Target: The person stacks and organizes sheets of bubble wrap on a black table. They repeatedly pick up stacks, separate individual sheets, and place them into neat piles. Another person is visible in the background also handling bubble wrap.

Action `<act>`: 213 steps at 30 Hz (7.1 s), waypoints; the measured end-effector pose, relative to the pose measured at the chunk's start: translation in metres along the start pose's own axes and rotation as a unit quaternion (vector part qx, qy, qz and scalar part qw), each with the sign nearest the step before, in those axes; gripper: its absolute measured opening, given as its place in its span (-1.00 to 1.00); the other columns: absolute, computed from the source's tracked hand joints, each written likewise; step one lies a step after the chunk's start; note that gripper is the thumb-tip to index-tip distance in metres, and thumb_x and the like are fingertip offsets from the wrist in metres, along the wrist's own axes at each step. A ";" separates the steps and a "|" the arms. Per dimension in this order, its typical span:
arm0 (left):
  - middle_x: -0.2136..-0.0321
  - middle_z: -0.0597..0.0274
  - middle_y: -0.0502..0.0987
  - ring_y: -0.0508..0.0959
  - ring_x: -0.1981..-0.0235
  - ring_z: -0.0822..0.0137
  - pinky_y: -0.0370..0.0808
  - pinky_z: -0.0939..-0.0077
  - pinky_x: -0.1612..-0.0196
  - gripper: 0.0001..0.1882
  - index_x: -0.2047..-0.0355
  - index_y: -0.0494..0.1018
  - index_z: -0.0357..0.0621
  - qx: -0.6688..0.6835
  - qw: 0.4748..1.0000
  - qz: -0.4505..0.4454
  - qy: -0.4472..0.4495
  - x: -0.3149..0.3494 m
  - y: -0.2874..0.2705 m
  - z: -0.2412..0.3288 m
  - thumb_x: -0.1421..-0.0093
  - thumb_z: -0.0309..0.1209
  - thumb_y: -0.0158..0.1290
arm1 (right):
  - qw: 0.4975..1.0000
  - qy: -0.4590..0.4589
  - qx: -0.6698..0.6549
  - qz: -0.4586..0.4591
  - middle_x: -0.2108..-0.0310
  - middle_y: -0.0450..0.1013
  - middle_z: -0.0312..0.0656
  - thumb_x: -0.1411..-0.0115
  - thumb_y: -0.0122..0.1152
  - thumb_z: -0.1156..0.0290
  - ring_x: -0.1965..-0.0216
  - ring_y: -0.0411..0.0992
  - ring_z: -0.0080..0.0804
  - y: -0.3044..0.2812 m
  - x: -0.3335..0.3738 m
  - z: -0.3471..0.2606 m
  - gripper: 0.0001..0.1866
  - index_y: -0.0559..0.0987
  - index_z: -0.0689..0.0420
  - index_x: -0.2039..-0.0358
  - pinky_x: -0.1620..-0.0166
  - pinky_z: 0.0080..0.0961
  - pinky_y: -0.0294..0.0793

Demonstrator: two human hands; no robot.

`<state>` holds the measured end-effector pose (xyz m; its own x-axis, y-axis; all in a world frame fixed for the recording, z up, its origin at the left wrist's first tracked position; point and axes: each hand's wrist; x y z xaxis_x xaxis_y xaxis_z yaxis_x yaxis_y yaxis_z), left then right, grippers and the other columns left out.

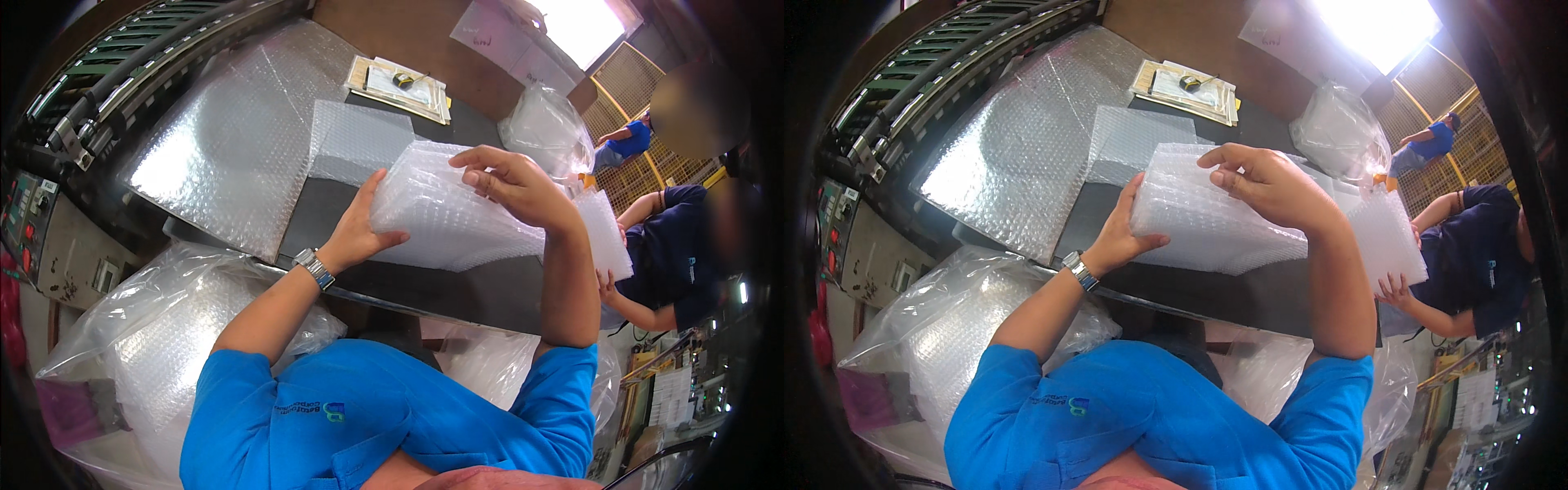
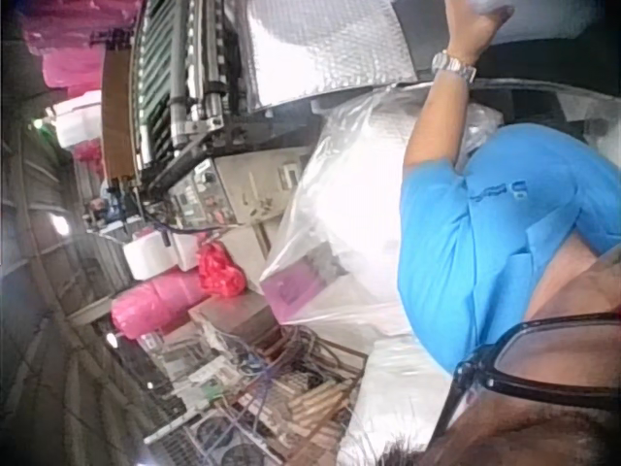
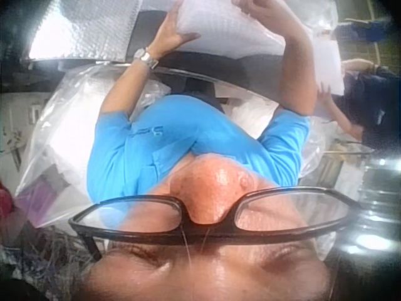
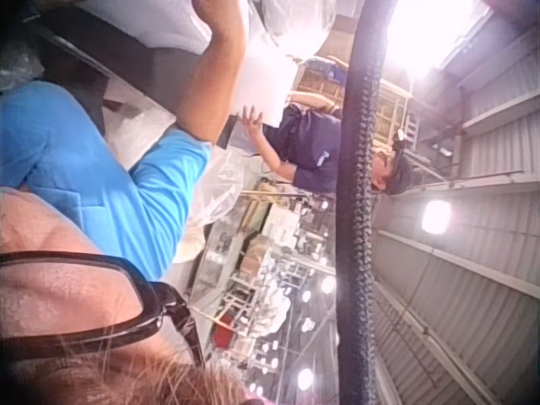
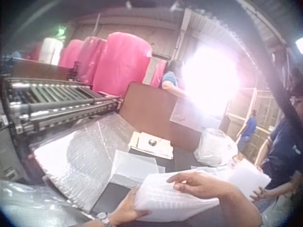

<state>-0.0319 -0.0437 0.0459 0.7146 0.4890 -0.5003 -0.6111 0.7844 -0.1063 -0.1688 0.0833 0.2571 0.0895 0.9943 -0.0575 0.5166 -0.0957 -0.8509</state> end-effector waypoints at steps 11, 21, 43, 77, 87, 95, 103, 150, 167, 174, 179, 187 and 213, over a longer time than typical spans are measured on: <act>-0.13 -0.21 0.10 0.16 -0.16 -0.01 0.10 0.27 -0.18 0.11 -0.22 -0.11 -0.21 0.014 1.000 0.003 0.003 -0.003 0.006 -0.008 0.21 -0.12 0.32 | 0.971 0.010 0.240 -0.006 0.31 0.37 -0.16 0.04 0.23 0.38 0.24 0.36 -0.20 0.008 -0.001 -0.001 -0.65 0.49 0.10 0.18 0.12 -0.38 0.33; -0.12 -0.19 0.13 0.20 -0.15 0.01 0.14 0.29 -0.17 0.03 -0.21 -0.07 -0.18 -0.008 1.000 0.012 0.002 -0.007 0.005 -0.003 0.17 -0.18 0.30 | 0.977 -0.026 0.114 0.178 0.38 0.45 -0.03 -0.06 0.14 0.41 0.28 0.44 -0.08 0.006 0.007 0.003 -0.80 0.40 0.18 0.33 0.20 -0.37 0.39; 0.07 0.03 0.39 0.41 0.05 0.27 0.33 0.45 0.01 -0.21 -0.11 0.13 -0.21 0.077 0.995 0.028 -0.059 -0.013 0.003 -0.006 0.10 -0.31 0.26 | 0.576 -0.073 -0.732 0.357 -0.10 0.21 -0.18 -0.06 -0.04 0.63 -0.14 0.16 -0.26 0.106 0.112 0.222 -0.46 0.23 0.04 -0.10 -0.19 -0.28 0.14; 0.02 0.04 0.34 0.37 0.02 0.29 0.30 0.41 -0.03 -0.15 -0.14 0.08 -0.17 0.071 0.994 -0.022 -0.077 -0.015 0.006 0.009 0.12 -0.31 0.29 | 0.800 -0.078 0.594 0.019 0.44 0.45 -0.25 0.05 0.10 0.57 0.31 0.43 -0.36 -0.021 0.001 -0.054 -0.80 0.58 0.07 0.38 0.12 -0.40 0.31; 0.03 0.02 0.34 0.37 0.02 0.23 0.28 0.42 -0.04 -0.14 -0.13 0.08 -0.19 0.022 0.997 -0.056 -0.053 -0.015 0.010 -0.001 0.13 -0.28 0.29 | 0.843 -0.224 0.490 0.001 0.25 0.44 -0.16 0.00 0.10 0.48 0.15 0.40 -0.28 0.005 -0.020 -0.055 -0.74 0.57 0.02 0.25 0.01 -0.36 0.27; 0.03 0.01 0.33 0.35 0.00 0.22 0.26 0.42 -0.06 -0.12 -0.13 0.07 -0.21 0.095 0.994 -0.022 -0.057 -0.015 0.011 -0.002 0.14 -0.23 0.28 | 0.929 -0.087 0.201 0.299 -0.04 0.31 -0.06 -0.09 0.09 -0.01 -0.07 0.27 -0.19 -0.071 0.033 0.010 -0.40 0.38 0.13 -0.03 -0.11 -0.35 0.19; -0.02 -0.01 0.29 0.31 -0.04 0.22 0.24 0.40 -0.08 -0.10 -0.15 0.04 -0.24 0.075 0.993 -0.040 -0.077 -0.019 0.012 -0.001 0.13 -0.26 0.27 | 0.923 -0.057 0.077 0.373 0.05 0.38 -0.13 -0.17 0.06 0.15 -0.06 0.26 -0.24 -0.021 0.044 0.080 -0.57 0.41 0.15 0.03 -0.12 -0.38 0.17; 0.16 0.11 0.41 0.43 0.13 0.31 0.39 0.39 0.07 -0.32 0.00 0.18 -0.27 0.011 0.996 -0.071 -0.059 -0.020 -0.031 0.063 0.13 -0.49 0.26 | 0.817 -0.125 -0.410 0.386 -0.28 -0.21 0.01 0.49 0.53 -0.03 -0.30 -0.23 -0.20 0.058 0.057 0.183 0.42 -0.21 0.03 -0.28 -0.25 -0.32 -0.17; 0.33 0.25 0.45 0.43 0.32 0.38 0.37 0.50 0.24 -0.49 0.18 0.37 -0.28 0.171 0.975 0.136 -0.048 -0.005 -0.025 0.018 0.16 -0.41 0.27 | 0.756 -0.129 -0.586 0.263 -0.16 0.10 -0.18 0.42 0.33 -0.35 -0.17 0.09 -0.31 0.127 0.061 0.171 0.31 -0.03 0.13 -0.23 -0.20 -0.30 0.06; 0.26 0.17 0.44 0.44 0.23 0.32 0.39 0.43 0.16 -0.34 0.10 0.29 -0.31 -0.146 0.978 -0.050 -0.138 -0.002 -0.041 -0.011 0.22 -0.37 0.31 | 0.857 -0.015 -0.411 0.309 -0.06 0.24 -0.18 -0.02 0.24 0.18 -0.07 0.22 -0.39 0.153 0.064 0.184 -0.25 0.15 0.17 -0.16 -0.12 -0.42 0.19; 0.15 0.11 0.35 0.41 0.16 0.29 0.41 0.41 0.12 -0.17 -0.02 0.10 -0.25 0.051 0.995 0.085 -0.031 -0.009 -0.017 0.020 0.22 -0.41 0.34 | 0.657 -0.105 -0.681 0.304 -0.01 0.26 -0.17 -0.02 0.18 0.01 -0.03 0.22 -0.38 0.139 0.069 0.182 -0.23 0.18 0.20 -0.12 -0.10 -0.40 0.19; 0.20 0.14 0.40 0.42 0.18 0.30 0.39 0.43 0.10 -0.31 0.04 0.21 -0.28 0.066 0.994 -0.003 -0.093 0.000 -0.025 0.013 0.14 -0.34 0.31 | 0.820 0.037 -0.462 0.337 -0.12 0.13 -0.11 0.19 0.42 0.08 -0.17 0.07 -0.27 0.136 0.064 0.163 0.01 0.06 0.17 -0.18 -0.20 -0.37 0.02; 0.08 0.05 0.33 0.36 0.06 0.17 0.35 0.26 0.03 -0.27 -0.07 0.11 -0.22 0.254 0.940 0.023 -0.226 -0.017 -0.023 -0.018 0.07 -0.31 0.19 | 0.892 0.075 -0.261 0.361 0.21 0.42 -0.15 -0.07 0.21 0.29 0.16 0.34 -0.45 0.051 0.062 0.138 -0.56 0.38 0.21 0.08 0.06 -0.49 0.30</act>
<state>-0.0361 -0.0767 0.0410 0.8336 0.5484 -0.0657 -0.4851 0.7838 0.3876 -0.2544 0.1463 0.1387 0.6523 0.6505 -0.3891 0.6001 -0.7568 -0.2591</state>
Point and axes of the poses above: each hand's wrist, its own x-axis away from the middle knuckle, its own y-axis out of the palm, z = x × y
